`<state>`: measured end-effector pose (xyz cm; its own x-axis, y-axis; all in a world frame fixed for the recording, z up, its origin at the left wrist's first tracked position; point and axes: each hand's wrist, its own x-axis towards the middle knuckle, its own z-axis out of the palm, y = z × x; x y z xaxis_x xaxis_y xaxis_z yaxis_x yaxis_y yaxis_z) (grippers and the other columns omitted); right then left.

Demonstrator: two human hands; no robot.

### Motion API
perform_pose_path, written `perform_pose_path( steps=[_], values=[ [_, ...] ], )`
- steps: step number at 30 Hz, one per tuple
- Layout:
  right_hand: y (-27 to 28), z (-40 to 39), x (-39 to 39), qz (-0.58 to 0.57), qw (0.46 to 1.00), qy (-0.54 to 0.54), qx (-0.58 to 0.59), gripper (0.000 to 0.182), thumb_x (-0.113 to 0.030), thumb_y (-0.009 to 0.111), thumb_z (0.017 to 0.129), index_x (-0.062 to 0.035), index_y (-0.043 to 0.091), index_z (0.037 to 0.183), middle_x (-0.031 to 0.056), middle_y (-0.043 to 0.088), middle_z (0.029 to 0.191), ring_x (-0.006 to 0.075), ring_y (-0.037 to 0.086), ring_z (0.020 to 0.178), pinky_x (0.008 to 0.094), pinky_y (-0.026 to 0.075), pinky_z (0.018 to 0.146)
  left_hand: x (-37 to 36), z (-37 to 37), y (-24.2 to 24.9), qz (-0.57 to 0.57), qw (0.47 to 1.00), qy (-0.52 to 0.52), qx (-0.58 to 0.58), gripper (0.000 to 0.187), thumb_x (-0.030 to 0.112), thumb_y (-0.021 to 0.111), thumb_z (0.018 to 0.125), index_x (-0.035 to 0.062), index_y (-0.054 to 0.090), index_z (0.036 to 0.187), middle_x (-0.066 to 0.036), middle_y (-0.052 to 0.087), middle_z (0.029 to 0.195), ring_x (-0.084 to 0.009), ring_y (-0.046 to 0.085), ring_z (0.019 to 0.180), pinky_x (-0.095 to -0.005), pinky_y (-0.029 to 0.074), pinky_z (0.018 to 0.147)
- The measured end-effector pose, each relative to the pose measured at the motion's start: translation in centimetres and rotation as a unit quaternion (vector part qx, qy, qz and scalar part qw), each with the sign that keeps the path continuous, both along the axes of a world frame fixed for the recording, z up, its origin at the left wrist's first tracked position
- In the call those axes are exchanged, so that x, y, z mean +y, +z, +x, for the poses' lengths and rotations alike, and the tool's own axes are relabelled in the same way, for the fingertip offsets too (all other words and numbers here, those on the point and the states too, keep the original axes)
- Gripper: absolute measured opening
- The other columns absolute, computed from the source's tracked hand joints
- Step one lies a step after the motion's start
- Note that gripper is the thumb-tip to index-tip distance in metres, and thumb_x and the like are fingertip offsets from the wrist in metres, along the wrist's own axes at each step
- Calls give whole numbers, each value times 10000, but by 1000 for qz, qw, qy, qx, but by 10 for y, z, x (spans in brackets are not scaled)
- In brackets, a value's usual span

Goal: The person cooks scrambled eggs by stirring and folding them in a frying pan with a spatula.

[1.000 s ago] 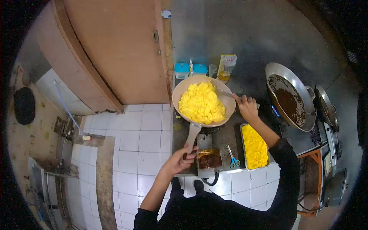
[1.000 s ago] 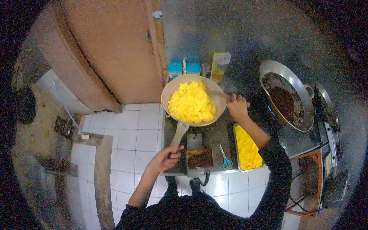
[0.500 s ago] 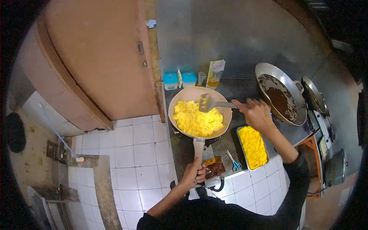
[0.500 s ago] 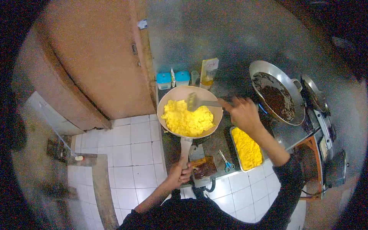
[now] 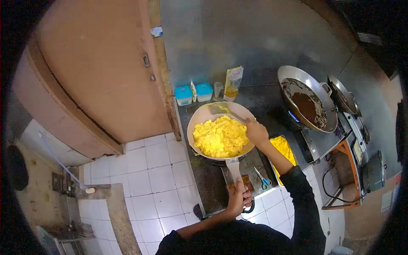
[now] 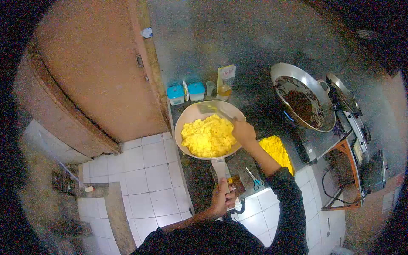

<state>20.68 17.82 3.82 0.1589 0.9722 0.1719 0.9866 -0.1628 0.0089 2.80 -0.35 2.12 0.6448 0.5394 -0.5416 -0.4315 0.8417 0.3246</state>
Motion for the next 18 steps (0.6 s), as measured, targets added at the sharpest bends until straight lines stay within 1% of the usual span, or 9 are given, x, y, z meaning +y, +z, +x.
perform_pose_path(
  steps=[2, 4, 5, 7, 9, 11, 14, 16, 18],
  values=[
    [2, 3, 7, -11, 999, 45, 15, 268, -181, 475, 794, -93, 539, 1040, 195, 606, 745, 330, 623, 651, 420, 509, 555, 3, -6, 2, 10, 1000, -19, 13, 466, 577, 368, 858, 117, 387, 783, 38, 312, 534, -81, 285, 391, -256, 260, 379],
    [29, 5, 11, -58, 984, 148, -75, 296, -235, 493, 793, -124, 534, 1064, 158, 610, 698, 306, 624, 618, 408, 503, 522, 7, -15, 13, -6, 999, -25, 23, 468, 575, 379, 856, 111, 393, 791, 38, 319, 534, -78, 292, 386, -254, 264, 375],
    [40, 11, 10, -61, 984, 147, -74, 296, -235, 493, 793, -124, 534, 1064, 158, 610, 698, 306, 624, 618, 408, 503, 522, 9, -19, 16, -21, 999, -32, 31, 470, 573, 390, 853, 106, 399, 800, 38, 326, 533, -76, 299, 381, -252, 269, 370],
    [55, 31, 8, -55, 961, 222, -155, 293, -277, 504, 789, -144, 540, 1047, 133, 604, 637, 304, 610, 556, 412, 487, 481, 13, -29, 12, -34, 999, -24, 26, 472, 566, 421, 845, 97, 407, 806, 37, 338, 530, -70, 300, 368, -246, 266, 354],
    [59, 46, 20, -54, 970, 173, -162, 310, -295, 501, 790, -165, 540, 1069, 132, 599, 612, 306, 602, 540, 419, 477, 468, 17, -42, 17, -22, 996, -59, 61, 459, 550, 443, 844, 94, 407, 798, 38, 343, 521, -68, 298, 359, -245, 248, 337],
    [53, 43, 38, -57, 980, 130, -137, 320, -313, 506, 787, -188, 550, 1078, 151, 606, 655, 304, 610, 592, 424, 480, 501, 22, -56, 18, -14, 996, -51, 77, 438, 524, 466, 847, 95, 408, 778, 37, 341, 511, -67, 290, 352, -241, 232, 330],
    [35, 33, 77, -45, 976, 189, -98, 298, -351, 499, 804, -205, 576, 1052, 135, 607, 663, 311, 609, 629, 425, 485, 566, 39, -79, 14, 17, 989, -106, 106, 424, 503, 473, 853, 98, 403, 746, 38, 332, 500, -67, 291, 353, -232, 233, 331],
    [35, 19, 99, -43, 939, 342, -2, 291, -391, 481, 825, -208, 599, 1019, 113, 605, 658, 321, 594, 614, 431, 473, 592, 49, -94, 11, 56, 980, -133, 136, 425, 492, 485, 850, 92, 401, 732, 39, 325, 498, -61, 280, 345, -236, 226, 319],
    [57, 11, 115, -82, 924, 373, -28, 295, -404, 466, 836, -218, 602, 1021, 107, 601, 654, 322, 586, 600, 433, 465, 586, 57, -106, 12, 75, 974, -150, 155, 427, 489, 500, 843, 85, 407, 739, 46, 312, 493, -51, 261, 333, -237, 203, 301]
  ],
)
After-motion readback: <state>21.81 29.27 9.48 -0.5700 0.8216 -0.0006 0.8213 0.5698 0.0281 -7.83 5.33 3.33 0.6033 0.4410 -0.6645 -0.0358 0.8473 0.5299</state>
